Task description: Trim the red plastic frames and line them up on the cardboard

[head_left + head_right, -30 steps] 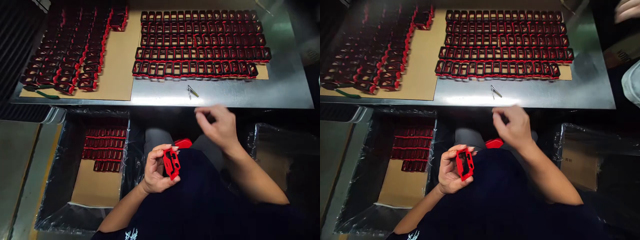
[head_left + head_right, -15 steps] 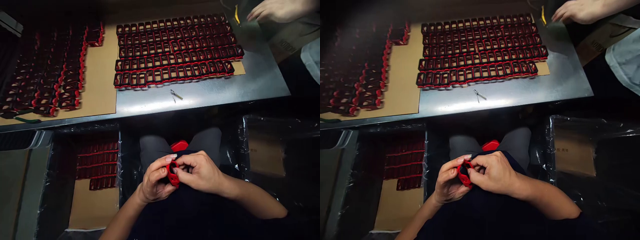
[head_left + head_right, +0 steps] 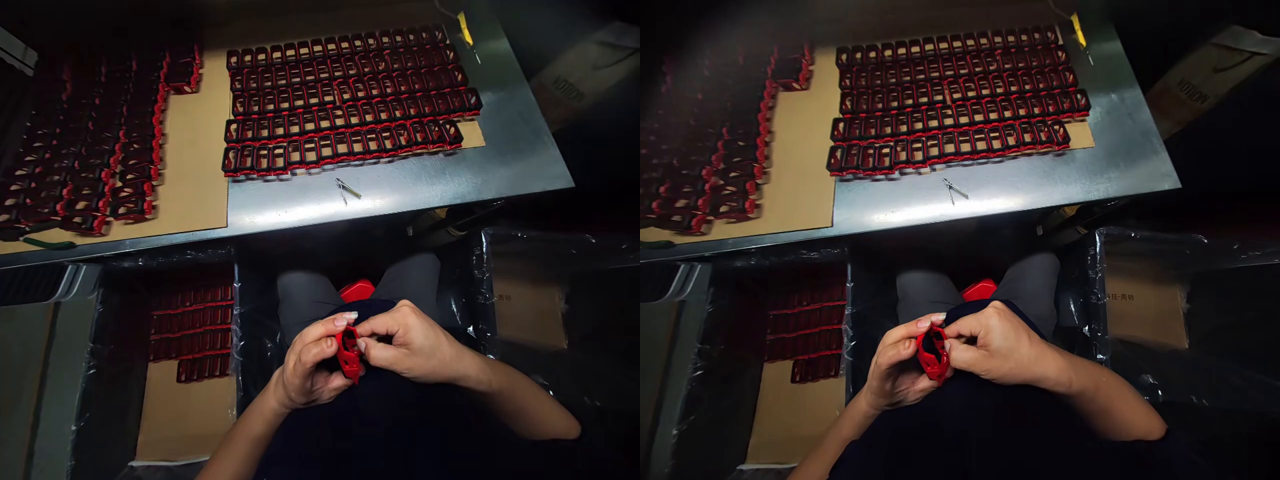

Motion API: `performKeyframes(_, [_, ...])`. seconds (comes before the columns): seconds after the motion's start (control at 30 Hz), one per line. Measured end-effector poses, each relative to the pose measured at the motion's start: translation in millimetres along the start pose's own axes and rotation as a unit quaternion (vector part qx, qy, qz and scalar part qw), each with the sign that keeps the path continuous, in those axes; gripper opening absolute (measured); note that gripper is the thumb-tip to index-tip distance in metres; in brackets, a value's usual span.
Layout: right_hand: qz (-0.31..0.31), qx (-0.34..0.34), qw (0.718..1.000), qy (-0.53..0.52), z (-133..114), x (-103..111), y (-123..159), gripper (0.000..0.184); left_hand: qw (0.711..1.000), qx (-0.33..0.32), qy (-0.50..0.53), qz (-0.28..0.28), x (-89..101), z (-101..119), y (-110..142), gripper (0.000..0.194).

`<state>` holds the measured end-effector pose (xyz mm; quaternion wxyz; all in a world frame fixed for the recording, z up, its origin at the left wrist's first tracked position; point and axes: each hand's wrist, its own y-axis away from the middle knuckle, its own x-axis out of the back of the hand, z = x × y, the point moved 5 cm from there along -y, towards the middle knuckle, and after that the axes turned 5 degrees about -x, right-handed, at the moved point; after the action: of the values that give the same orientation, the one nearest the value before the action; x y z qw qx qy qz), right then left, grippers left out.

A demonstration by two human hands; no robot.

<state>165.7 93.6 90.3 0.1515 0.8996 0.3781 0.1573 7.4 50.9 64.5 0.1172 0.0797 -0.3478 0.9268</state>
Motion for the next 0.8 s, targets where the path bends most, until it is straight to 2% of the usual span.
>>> performKeyframes(0.2, [0.016, -0.018, 1.000, 0.014, 1.5, 0.9, -2.4, 0.027, 1.000, -0.006, 0.000, -0.023, 1.4, 3.1, -3.6, 0.078])
performKeyframes(0.33, [-0.030, 0.000, 1.000, 0.006, -1.2, 4.3, 0.3, 0.025, 1.000, 0.010, -0.008, -0.009, 2.9, 2.7, -3.3, 0.083])
performKeyframes(0.43, [-0.047, -0.026, 0.998, -0.039, 1.5, 4.1, 0.2, 0.024, 1.000, 0.017, -0.006, 0.003, 2.6, 0.6, -1.4, 0.084])
performKeyframes(0.5, [-0.016, -0.046, 0.997, -0.055, 3.3, 3.1, -1.4, 0.018, 1.000, 0.012, -0.002, 0.004, 1.2, -1.3, 0.0, 0.084])
performKeyframes(0.6, [0.054, -0.037, 0.998, 0.007, 2.8, 3.4, -2.2, 0.021, 1.000, 0.019, 0.002, 0.011, -1.5, -6.7, 2.7, 0.090])
performKeyframes(0.67, [0.068, -0.026, 0.997, 0.022, 5.0, 3.9, -0.6, 0.026, 0.997, 0.054, 0.038, 0.033, -3.1, -13.7, 5.1, 0.089])
performKeyframes(0.73, [0.057, -0.048, 0.997, -0.039, 14.4, 4.6, 1.5, 0.026, 0.984, 0.117, 0.119, 0.068, -5.6, -23.2, 8.0, 0.081])
performKeyframes(0.8, [0.032, -0.079, 0.989, -0.121, 26.8, 3.0, 3.0, 0.028, 0.956, 0.178, 0.212, 0.098, -10.5, -32.2, 10.6, 0.076])
